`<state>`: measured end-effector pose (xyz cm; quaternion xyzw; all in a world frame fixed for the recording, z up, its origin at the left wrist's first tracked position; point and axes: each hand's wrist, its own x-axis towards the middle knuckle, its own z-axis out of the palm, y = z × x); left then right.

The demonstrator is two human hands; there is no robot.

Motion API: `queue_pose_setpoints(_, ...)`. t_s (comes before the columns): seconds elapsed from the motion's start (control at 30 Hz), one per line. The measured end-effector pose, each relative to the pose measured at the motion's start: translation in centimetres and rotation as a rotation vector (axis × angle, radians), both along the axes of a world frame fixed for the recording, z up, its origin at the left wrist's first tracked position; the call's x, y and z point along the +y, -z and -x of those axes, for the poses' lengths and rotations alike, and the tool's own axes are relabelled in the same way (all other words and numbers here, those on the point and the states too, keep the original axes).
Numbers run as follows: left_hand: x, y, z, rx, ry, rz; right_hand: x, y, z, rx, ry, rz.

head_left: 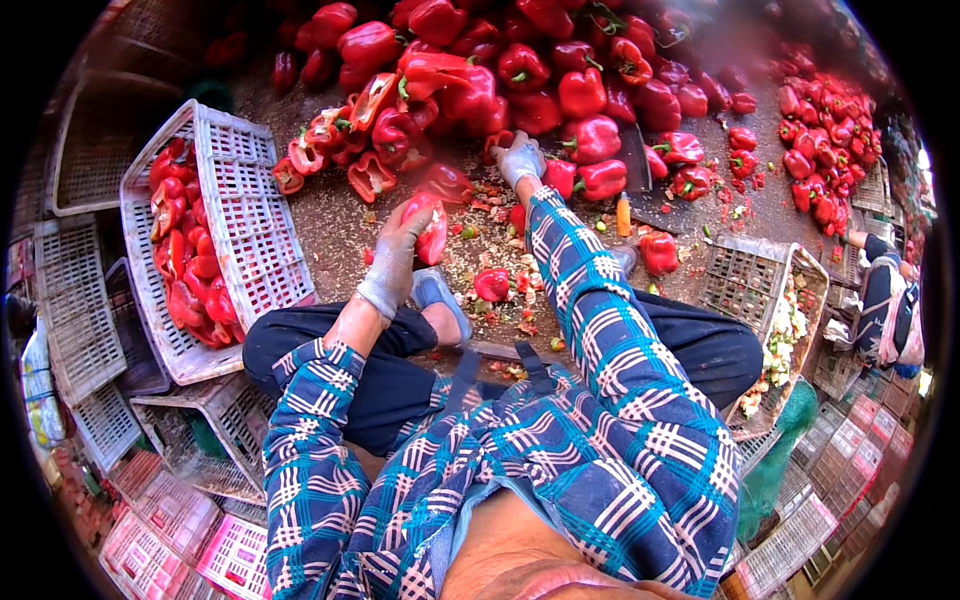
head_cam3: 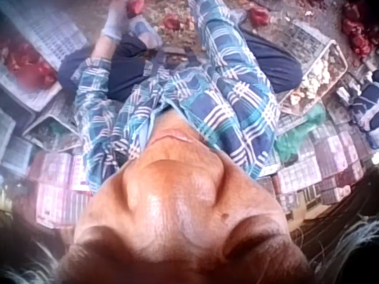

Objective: The person removes the cores and seeds from red bell peppers by hand and with a cleaver, then sorts the peppers into plastic crates.

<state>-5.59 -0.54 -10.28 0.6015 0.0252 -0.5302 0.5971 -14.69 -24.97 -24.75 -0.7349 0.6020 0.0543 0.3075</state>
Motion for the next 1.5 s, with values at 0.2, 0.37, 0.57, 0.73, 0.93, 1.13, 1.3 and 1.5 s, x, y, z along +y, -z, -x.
queue_pose_setpoints(0.2, 0.7, 0.1, -1.7, 0.128, -0.204, -0.039, 0.0, 1.6, 0.9, -0.221, -0.102, -0.127)
queue_pose_setpoints(0.37, 2.6, 2.9, -3.0, 0.174, -0.215, 0.123, 8.0, -9.3, -1.3, -0.957, -0.02, -0.672)
queue_pose_setpoints(0.57, 1.5, 0.5, -3.8, 0.075, -0.075, 0.203, 13.2, -11.5, -2.4, -0.643, -0.489, -0.178)
queue_pose_setpoints(0.73, 3.0, 3.0, -5.5, -0.043, -0.195, -0.005, 10.6, -10.7, -2.3, -0.654, -0.393, -0.981)
queue_pose_setpoints(0.93, 1.8, 10.0, -6.9, 0.006, -0.251, -0.074, 5.8, -2.0, -2.6, -0.093, -0.513, 0.198)
queue_pose_setpoints(1.13, 2.7, 16.6, -7.0, 0.144, -0.312, -0.007, 6.5, 1.9, -3.7, -0.098, -0.692, 0.275)
queue_pose_setpoints(1.3, -0.9, 17.0, -6.4, 0.177, -0.203, 0.035, 4.2, 6.8, 1.0, -0.761, 0.256, -0.258)
queue_pose_setpoints(1.5, -1.5, 20.5, -4.5, -0.03, -0.039, 0.045, 11.5, 7.3, -2.9, -0.59, 0.328, -0.53)
